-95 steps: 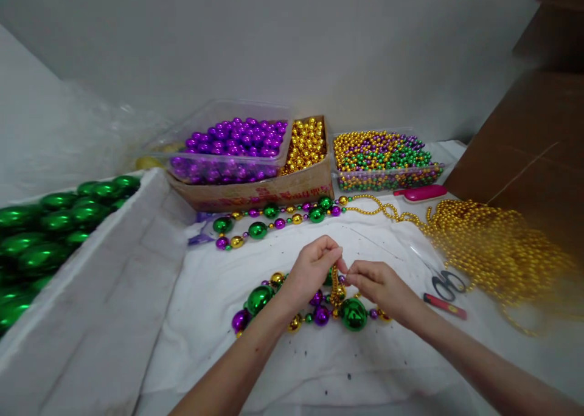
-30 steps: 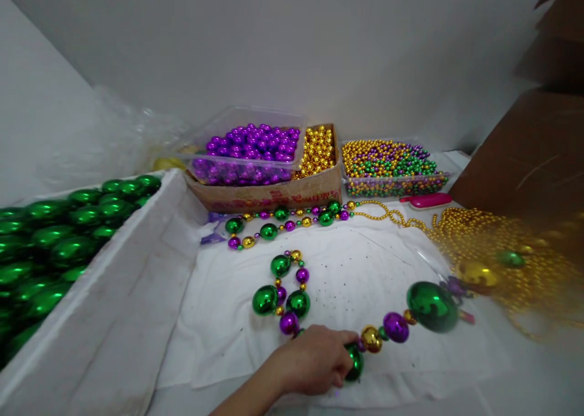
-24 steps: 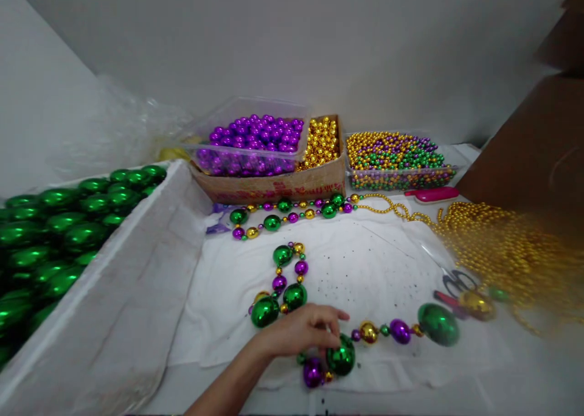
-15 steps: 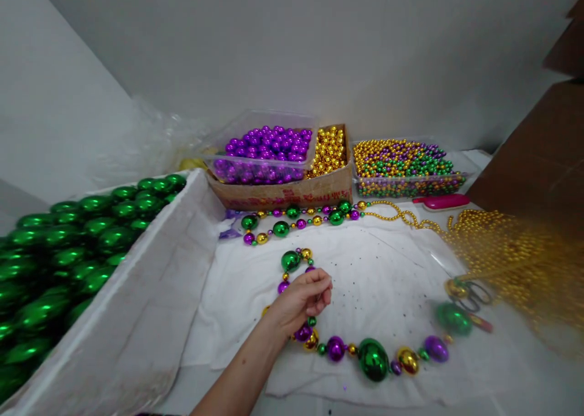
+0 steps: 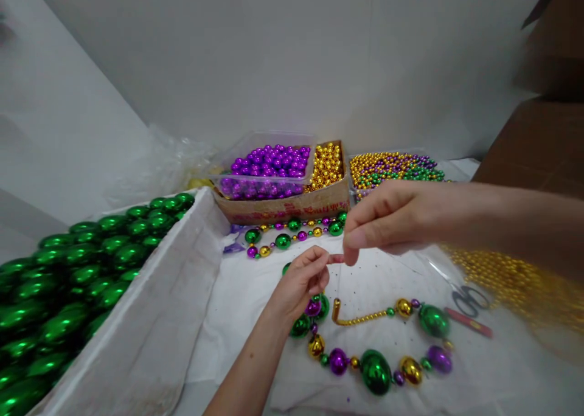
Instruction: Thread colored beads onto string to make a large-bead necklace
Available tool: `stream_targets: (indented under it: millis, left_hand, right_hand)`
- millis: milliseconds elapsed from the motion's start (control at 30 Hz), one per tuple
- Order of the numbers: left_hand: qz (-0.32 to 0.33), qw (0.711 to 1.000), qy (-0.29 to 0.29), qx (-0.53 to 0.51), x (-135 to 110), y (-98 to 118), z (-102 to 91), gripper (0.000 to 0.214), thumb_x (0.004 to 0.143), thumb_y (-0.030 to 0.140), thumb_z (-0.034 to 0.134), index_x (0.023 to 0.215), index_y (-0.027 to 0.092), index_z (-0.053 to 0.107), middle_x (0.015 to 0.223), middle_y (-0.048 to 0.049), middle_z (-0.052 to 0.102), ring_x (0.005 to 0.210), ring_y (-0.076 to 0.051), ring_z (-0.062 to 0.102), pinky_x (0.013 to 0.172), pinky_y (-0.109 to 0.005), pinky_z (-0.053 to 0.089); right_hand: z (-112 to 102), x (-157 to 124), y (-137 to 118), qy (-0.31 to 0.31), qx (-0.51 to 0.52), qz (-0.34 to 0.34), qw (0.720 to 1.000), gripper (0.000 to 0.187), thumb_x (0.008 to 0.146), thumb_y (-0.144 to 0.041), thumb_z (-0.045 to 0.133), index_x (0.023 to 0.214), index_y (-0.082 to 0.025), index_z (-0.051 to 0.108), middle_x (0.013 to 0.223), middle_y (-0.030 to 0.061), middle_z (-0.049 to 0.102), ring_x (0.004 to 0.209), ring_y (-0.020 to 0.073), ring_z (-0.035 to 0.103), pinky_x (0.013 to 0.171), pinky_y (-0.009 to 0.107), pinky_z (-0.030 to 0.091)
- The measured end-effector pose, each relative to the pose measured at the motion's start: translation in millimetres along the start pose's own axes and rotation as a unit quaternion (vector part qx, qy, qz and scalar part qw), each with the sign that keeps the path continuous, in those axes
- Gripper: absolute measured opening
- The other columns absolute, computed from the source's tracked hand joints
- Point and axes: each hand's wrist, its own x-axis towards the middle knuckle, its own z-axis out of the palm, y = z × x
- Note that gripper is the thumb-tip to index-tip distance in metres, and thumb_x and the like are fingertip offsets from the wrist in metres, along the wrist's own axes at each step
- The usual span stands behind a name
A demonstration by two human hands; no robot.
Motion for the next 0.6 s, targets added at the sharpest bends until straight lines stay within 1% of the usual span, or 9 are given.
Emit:
stream_targets:
  millis: [33,67,100,133,233,333,400,500,600]
  left_hand:
    - [0.009,1.0,-0.005,0.004,-1.7,2.1,4.5,0.018,0.082,0.029,0.061,0.079,0.014,0.05,0.085,-0.0072,0.067,0.039,0.001,0.033,0.037,-0.017,0.011]
    - [0.013,1.0,-0.01,0.008,-3.5,3.5,8.6,0.018,0.083,0.03,0.059,0.079,0.015,0.05,0.084,-0.0074,0.068,0.038,0.0,0.033,0.037,-0.017,0.011]
    - [0.011,1.0,-0.017,0.012,-5.2,4.2,12.0,0.019,0.083,0.031,0.058,0.078,0.015,0.049,0.083,-0.0078,0.068,0.038,0.0,0.033,0.037,-0.018,0.011]
    - [0.007,1.0,-0.023,0.018,-6.7,4.1,14.6,0.021,0.084,0.033,0.057,0.077,0.015,0.048,0.082,-0.0083,0.069,0.038,0.0,0.033,0.037,-0.018,0.012]
    - [-0.014,0.999,-0.027,0.026,-10.7,-1.1,17.4,0.024,0.083,0.035,0.058,0.074,0.016,0.046,0.07,-0.0064,0.067,0.037,-0.001,0.033,0.037,-0.018,0.01]
    - [-0.028,1.0,-0.002,0.001,-14.8,-13.3,15.6,0.024,0.082,0.034,0.06,0.074,0.016,0.047,0.06,-0.0002,0.061,0.036,-0.001,0.032,0.037,-0.017,0.008]
    - [-0.039,0.999,0.007,-0.021,-17.4,-25.7,14.6,0.023,0.081,0.033,0.061,0.073,0.016,0.048,0.058,0.0015,0.058,0.036,-0.001,0.032,0.037,-0.017,0.007]
    - [-0.083,0.996,-0.005,-0.038,-19.9,-49.2,15.0,0.024,0.079,0.034,0.063,0.072,0.015,0.05,0.055,0.0009,0.058,0.035,-0.001,0.031,0.036,-0.017,0.007]
    - [-0.125,0.991,-0.019,-0.049,-19.6,-70.2,15.1,0.026,0.077,0.036,0.064,0.072,0.014,0.051,0.057,-0.002,0.061,0.034,-0.001,0.031,0.036,-0.017,0.009]
  right_hand:
    - [2.1,3.6,2.8,-0.024,0.006,0.015,1.0,0.017,0.081,-0.031,0.064,0.078,-0.014,0.068,0.047,-0.0049,0.046,0.035,0.0035,0.031,0.031,0.017,0.018]
    - [3.7,7.6,6.6,-0.041,0.016,0.028,0.999,0.018,0.082,-0.031,0.062,0.077,-0.015,0.068,0.043,-0.0067,0.039,0.034,0.0033,0.024,0.031,0.018,0.013]
    - [4.5,11.4,10.9,-0.047,0.031,0.034,0.998,0.019,0.084,-0.031,0.059,0.077,-0.015,0.068,0.04,-0.008,0.034,0.033,0.0035,0.02,0.031,0.019,0.01]
    - [4.5,14.7,15.2,-0.037,0.05,0.03,0.998,0.02,0.085,-0.03,0.056,0.078,-0.016,0.068,0.039,-0.0088,0.031,0.033,0.0038,0.017,0.031,0.02,0.009]
    - [0.0,20.1,27.0,0.032,0.109,0.001,0.994,0.019,0.086,-0.027,0.054,0.08,-0.015,0.067,0.04,-0.0091,0.027,0.035,0.0045,0.014,0.033,0.021,0.009]
    - [-6.1,20.6,41.1,0.097,0.178,0.003,0.979,0.015,0.084,-0.025,0.056,0.082,-0.014,0.067,0.044,-0.0096,0.023,0.038,0.0052,0.011,0.034,0.022,0.007]
    - [-7.9,20.5,54.9,0.131,0.22,0.012,0.967,0.013,0.082,-0.024,0.058,0.084,-0.014,0.066,0.045,-0.0102,0.02,0.039,0.0057,0.009,0.034,0.022,0.007]
    - [-5.7,19.3,78.9,0.169,0.256,0.006,0.952,0.013,0.081,-0.025,0.059,0.085,-0.014,0.066,0.046,-0.0106,0.019,0.04,0.0062,0.008,0.034,0.022,0.008]
    - [0.4,12.2,95.7,0.186,0.239,0.0,0.953,0.015,0.081,-0.029,0.061,0.083,-0.015,0.065,0.045,-0.011,0.019,0.039,0.0059,0.009,0.035,0.022,0.007]
